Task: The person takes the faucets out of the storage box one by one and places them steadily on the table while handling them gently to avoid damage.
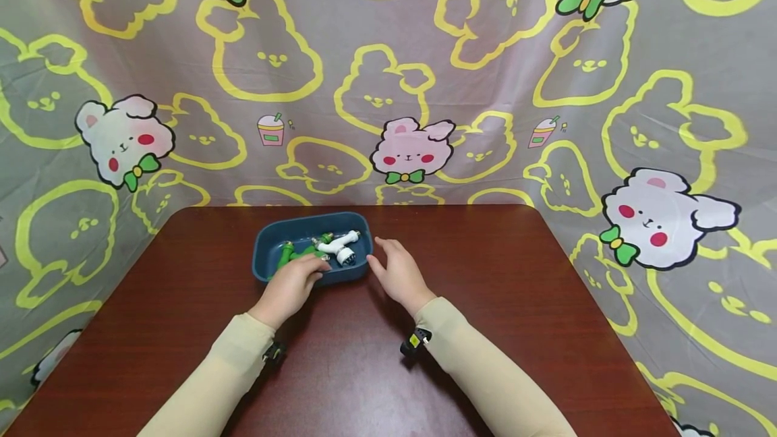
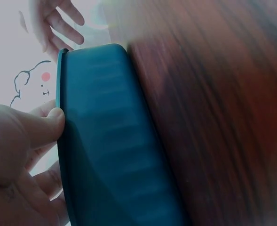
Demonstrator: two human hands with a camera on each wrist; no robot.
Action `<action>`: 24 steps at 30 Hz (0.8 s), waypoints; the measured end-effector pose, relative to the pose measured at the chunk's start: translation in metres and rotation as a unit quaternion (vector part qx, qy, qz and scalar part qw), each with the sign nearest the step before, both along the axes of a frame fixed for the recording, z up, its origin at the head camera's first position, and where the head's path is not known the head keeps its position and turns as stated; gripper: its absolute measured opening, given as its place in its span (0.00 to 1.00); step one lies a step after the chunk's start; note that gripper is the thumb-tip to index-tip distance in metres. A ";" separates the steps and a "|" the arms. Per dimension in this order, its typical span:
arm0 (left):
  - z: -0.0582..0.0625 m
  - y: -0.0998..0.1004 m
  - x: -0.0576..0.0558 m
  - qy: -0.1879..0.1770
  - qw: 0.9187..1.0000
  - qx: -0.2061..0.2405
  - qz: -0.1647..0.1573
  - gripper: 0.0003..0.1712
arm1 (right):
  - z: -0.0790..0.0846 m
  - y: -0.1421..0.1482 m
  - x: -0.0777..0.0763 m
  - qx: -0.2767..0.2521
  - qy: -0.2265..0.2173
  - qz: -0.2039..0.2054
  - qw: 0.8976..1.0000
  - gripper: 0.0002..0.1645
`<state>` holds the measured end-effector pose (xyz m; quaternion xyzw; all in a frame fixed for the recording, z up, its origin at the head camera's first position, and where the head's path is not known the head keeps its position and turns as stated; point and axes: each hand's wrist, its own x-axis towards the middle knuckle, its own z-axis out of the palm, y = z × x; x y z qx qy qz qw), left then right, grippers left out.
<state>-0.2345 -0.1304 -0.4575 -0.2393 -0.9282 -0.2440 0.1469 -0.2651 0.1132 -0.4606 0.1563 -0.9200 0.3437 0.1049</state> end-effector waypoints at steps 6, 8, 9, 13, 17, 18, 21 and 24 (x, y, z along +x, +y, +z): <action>0.000 0.002 0.000 0.001 1.000 -0.004 -0.006 0.11 | -0.002 0.001 0.000 -0.001 0.010 0.000 1.000 0.30; 0.001 0.004 0.000 0.002 1.000 -0.005 -0.007 0.11 | -0.003 0.001 0.001 -0.004 0.011 -0.002 1.000 0.30; 0.001 0.004 0.000 0.002 1.000 -0.005 -0.009 0.11 | -0.004 0.001 0.000 -0.005 0.009 -0.003 1.000 0.30; 0.001 0.007 0.000 0.001 1.000 0.000 -0.013 0.10 | -0.005 0.001 0.001 -0.011 0.007 -0.005 1.000 0.31; 0.001 0.008 0.001 -0.003 1.000 0.010 -0.020 0.10 | -0.006 0.000 0.001 -0.016 0.005 -0.009 1.000 0.33; 0.001 0.009 0.001 -0.004 1.000 0.012 -0.022 0.10 | -0.006 0.000 0.001 -0.017 0.005 -0.011 1.000 0.33; 0.001 0.010 0.000 -0.010 1.000 0.014 -0.025 0.10 | -0.006 0.000 0.001 -0.014 0.004 -0.019 1.000 0.33; 0.000 0.012 0.000 -0.013 0.999 0.013 -0.028 0.10 | -0.007 0.000 0.001 -0.011 0.000 -0.028 1.000 0.33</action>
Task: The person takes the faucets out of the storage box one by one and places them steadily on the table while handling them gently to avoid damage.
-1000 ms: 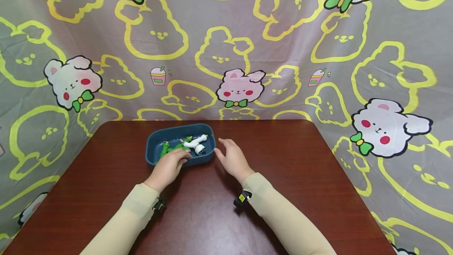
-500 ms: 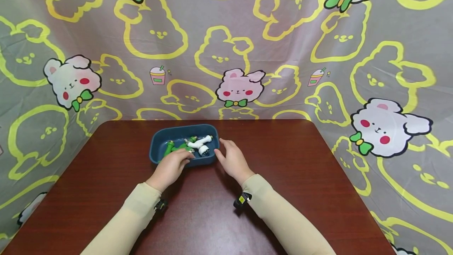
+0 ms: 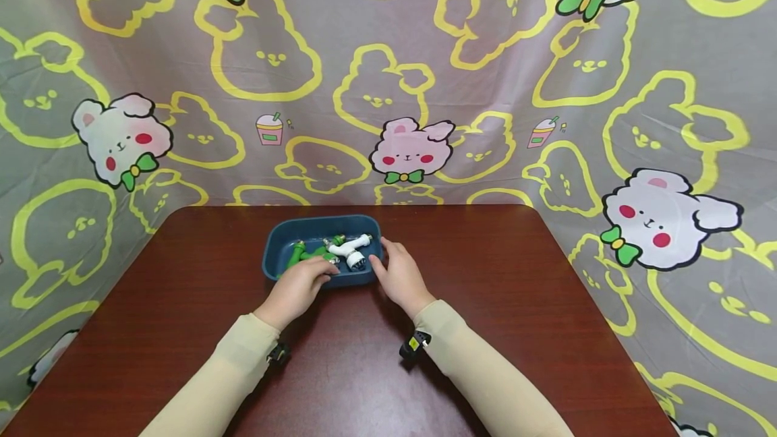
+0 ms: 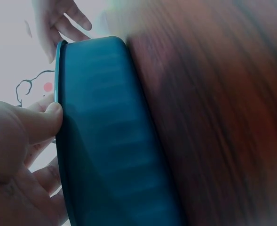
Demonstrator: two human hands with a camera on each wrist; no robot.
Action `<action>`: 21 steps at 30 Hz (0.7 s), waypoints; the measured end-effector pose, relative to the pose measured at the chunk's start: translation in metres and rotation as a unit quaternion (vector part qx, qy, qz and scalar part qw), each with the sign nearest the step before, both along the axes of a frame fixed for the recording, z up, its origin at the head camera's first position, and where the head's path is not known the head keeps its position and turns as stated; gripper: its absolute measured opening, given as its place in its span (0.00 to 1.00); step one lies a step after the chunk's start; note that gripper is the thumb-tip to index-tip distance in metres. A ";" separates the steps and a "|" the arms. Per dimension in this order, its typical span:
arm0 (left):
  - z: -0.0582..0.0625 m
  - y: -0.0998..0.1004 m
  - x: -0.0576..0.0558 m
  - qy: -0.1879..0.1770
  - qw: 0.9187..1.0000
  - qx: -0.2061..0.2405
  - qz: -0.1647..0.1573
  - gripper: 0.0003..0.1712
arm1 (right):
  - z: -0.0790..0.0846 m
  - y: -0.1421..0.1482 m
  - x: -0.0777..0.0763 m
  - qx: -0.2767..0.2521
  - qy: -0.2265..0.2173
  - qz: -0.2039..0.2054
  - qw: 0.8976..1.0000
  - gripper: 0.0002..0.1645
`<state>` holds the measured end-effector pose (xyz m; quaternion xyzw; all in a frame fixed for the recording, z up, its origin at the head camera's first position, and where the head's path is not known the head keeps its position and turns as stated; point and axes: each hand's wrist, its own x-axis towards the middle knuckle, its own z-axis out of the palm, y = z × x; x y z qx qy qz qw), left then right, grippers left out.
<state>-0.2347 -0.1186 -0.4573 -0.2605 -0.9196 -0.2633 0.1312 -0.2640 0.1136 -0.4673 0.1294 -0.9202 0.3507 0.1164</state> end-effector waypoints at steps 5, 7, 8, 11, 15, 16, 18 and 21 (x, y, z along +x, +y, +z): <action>0.000 0.003 0.001 -0.004 1.000 0.002 -0.002 0.10 | -0.002 0.000 -0.001 -0.003 -0.009 -0.006 1.000 0.32; -0.001 0.003 0.001 -0.009 1.000 0.004 0.002 0.10 | -0.003 -0.001 -0.001 -0.004 -0.015 -0.006 1.000 0.32; -0.001 0.003 0.002 -0.014 1.000 0.006 0.005 0.10 | -0.003 -0.001 -0.001 -0.005 -0.017 -0.006 1.000 0.33; -0.003 0.004 0.004 -0.026 0.999 0.015 0.015 0.09 | -0.004 -0.001 0.000 -0.009 -0.024 -0.007 1.000 0.33; -0.004 0.003 0.007 -0.043 0.998 0.029 0.028 0.09 | -0.005 -0.001 0.000 -0.015 -0.030 -0.008 0.999 0.33; -0.003 0.003 0.007 -0.045 0.998 0.034 0.031 0.10 | -0.005 0.000 0.000 -0.016 -0.032 -0.008 0.999 0.33; -0.002 0.001 0.008 -0.043 0.997 0.043 0.043 0.11 | -0.005 0.000 -0.001 -0.015 -0.030 -0.008 0.999 0.34; 0.000 -0.004 0.008 -0.022 0.996 0.051 0.073 0.12 | -0.005 0.000 -0.001 -0.014 -0.035 -0.009 0.999 0.35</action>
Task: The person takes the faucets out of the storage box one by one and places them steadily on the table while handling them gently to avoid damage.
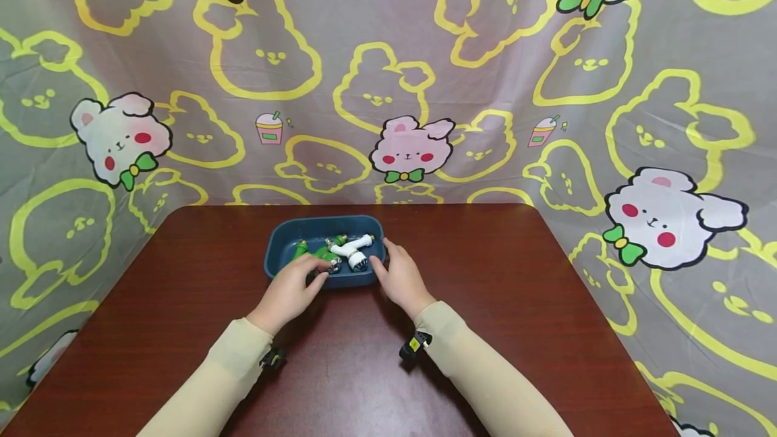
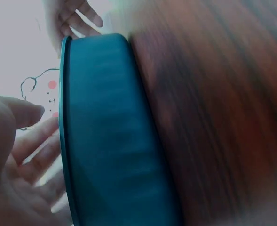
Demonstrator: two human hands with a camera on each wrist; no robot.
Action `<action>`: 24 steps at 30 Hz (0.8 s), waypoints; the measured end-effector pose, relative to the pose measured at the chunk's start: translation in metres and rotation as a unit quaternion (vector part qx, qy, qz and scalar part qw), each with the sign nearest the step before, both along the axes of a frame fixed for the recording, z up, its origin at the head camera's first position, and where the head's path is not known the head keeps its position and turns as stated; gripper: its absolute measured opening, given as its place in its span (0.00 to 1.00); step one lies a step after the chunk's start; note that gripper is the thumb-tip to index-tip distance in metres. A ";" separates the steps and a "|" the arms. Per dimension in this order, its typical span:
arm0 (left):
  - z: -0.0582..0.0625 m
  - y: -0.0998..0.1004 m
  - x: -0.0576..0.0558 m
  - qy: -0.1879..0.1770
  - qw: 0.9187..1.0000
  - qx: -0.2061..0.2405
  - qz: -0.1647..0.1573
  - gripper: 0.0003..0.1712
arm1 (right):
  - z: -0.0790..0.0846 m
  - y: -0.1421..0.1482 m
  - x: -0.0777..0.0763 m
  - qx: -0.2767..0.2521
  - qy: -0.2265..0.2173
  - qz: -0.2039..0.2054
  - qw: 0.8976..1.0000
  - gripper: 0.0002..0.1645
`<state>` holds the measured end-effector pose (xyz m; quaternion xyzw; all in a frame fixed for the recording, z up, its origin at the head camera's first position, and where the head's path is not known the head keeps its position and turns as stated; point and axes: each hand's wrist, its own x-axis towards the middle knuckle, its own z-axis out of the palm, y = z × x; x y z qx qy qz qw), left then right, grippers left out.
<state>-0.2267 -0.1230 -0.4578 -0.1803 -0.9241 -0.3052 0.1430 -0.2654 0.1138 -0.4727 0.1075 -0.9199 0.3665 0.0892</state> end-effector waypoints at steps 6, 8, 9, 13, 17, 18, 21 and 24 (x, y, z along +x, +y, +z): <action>0.002 -0.017 -0.002 0.020 0.996 0.021 0.082 0.20 | 0.000 0.000 -0.001 -0.012 -0.011 -0.001 1.000 0.37; 0.003 -0.023 -0.003 0.002 0.994 0.036 0.106 0.25 | -0.001 0.000 -0.001 -0.013 -0.011 -0.003 1.000 0.37; 0.003 -0.026 -0.003 -0.010 0.992 0.043 0.117 0.27 | -0.001 0.000 -0.001 -0.013 -0.012 -0.004 1.000 0.37; 0.002 -0.036 -0.005 -0.048 0.986 0.052 0.151 0.36 | 0.000 0.000 -0.001 -0.014 -0.014 -0.006 1.000 0.36; -0.001 -0.042 -0.007 -0.073 0.981 0.055 0.173 0.41 | 0.000 0.001 0.000 -0.019 -0.015 -0.008 1.000 0.36; -0.001 -0.043 -0.007 -0.080 0.979 0.057 0.176 0.42 | 0.000 0.001 0.000 -0.021 -0.016 -0.008 1.000 0.36; -0.002 -0.045 -0.007 -0.098 0.976 0.057 0.185 0.43 | 0.001 0.001 0.000 -0.025 -0.022 -0.007 0.999 0.36; -0.002 -0.046 -0.007 -0.115 0.973 0.056 0.192 0.43 | 0.002 0.002 0.001 -0.030 -0.027 -0.005 0.999 0.36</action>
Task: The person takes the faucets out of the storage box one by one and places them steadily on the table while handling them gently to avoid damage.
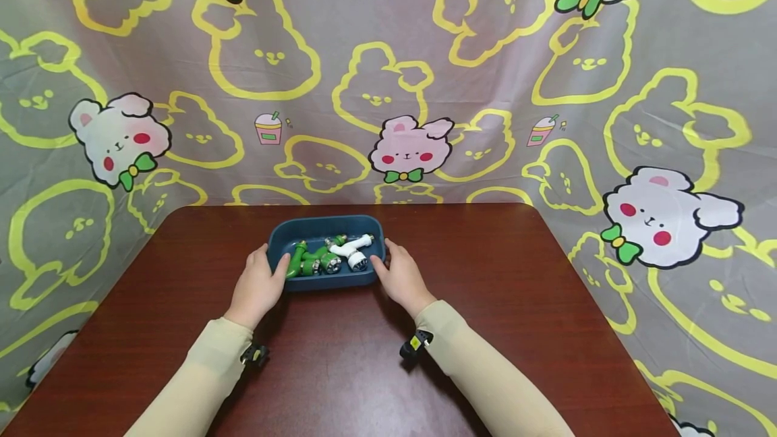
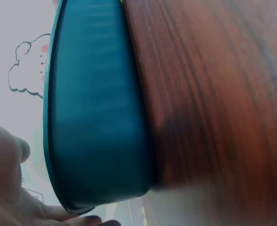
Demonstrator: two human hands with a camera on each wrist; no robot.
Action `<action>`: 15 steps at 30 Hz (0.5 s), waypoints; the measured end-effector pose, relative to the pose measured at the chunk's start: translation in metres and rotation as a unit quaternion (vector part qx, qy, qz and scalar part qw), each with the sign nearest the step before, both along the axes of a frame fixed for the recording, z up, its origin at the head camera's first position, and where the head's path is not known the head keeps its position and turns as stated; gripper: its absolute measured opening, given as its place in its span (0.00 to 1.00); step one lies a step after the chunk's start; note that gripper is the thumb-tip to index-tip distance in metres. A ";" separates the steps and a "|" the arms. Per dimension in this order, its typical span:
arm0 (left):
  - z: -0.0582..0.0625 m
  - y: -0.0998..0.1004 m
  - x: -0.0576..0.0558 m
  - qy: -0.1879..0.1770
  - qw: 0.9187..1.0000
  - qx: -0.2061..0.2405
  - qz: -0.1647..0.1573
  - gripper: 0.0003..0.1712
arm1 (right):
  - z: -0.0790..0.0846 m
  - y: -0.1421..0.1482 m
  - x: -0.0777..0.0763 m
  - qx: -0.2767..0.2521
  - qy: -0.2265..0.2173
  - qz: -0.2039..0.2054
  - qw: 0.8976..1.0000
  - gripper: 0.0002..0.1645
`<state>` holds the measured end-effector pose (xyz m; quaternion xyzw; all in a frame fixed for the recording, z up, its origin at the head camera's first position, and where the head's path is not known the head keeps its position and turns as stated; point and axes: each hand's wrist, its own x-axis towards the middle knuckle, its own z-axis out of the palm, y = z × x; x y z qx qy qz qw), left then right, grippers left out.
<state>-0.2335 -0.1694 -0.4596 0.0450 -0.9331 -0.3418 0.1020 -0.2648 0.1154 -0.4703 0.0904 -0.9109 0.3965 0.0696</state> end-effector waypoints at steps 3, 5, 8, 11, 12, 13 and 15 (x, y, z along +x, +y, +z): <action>0.000 -0.001 0.000 -0.013 1.000 0.002 0.003 0.43 | 0.000 0.000 0.001 0.000 -0.003 0.000 1.000 0.36; 0.000 -0.001 0.000 -0.020 1.000 0.007 0.004 0.42 | 0.000 0.000 0.001 0.000 -0.004 0.001 1.000 0.35; 0.000 -0.001 0.000 -0.025 1.000 0.017 0.002 0.42 | 0.001 0.000 0.001 0.000 -0.005 0.004 1.000 0.35; -0.001 -0.001 -0.002 -0.026 0.999 0.027 0.001 0.43 | 0.001 0.000 0.001 -0.005 -0.005 0.010 1.000 0.36; -0.001 -0.001 -0.003 -0.025 0.999 0.030 0.001 0.43 | 0.001 0.001 0.001 -0.007 -0.004 0.012 1.000 0.36; -0.002 -0.001 -0.003 -0.025 0.999 0.033 0.001 0.43 | 0.001 0.001 0.001 -0.008 -0.003 0.013 1.000 0.36; -0.002 -0.001 -0.003 -0.021 0.999 0.037 0.002 0.42 | 0.000 0.002 0.000 -0.012 -0.003 0.016 1.000 0.36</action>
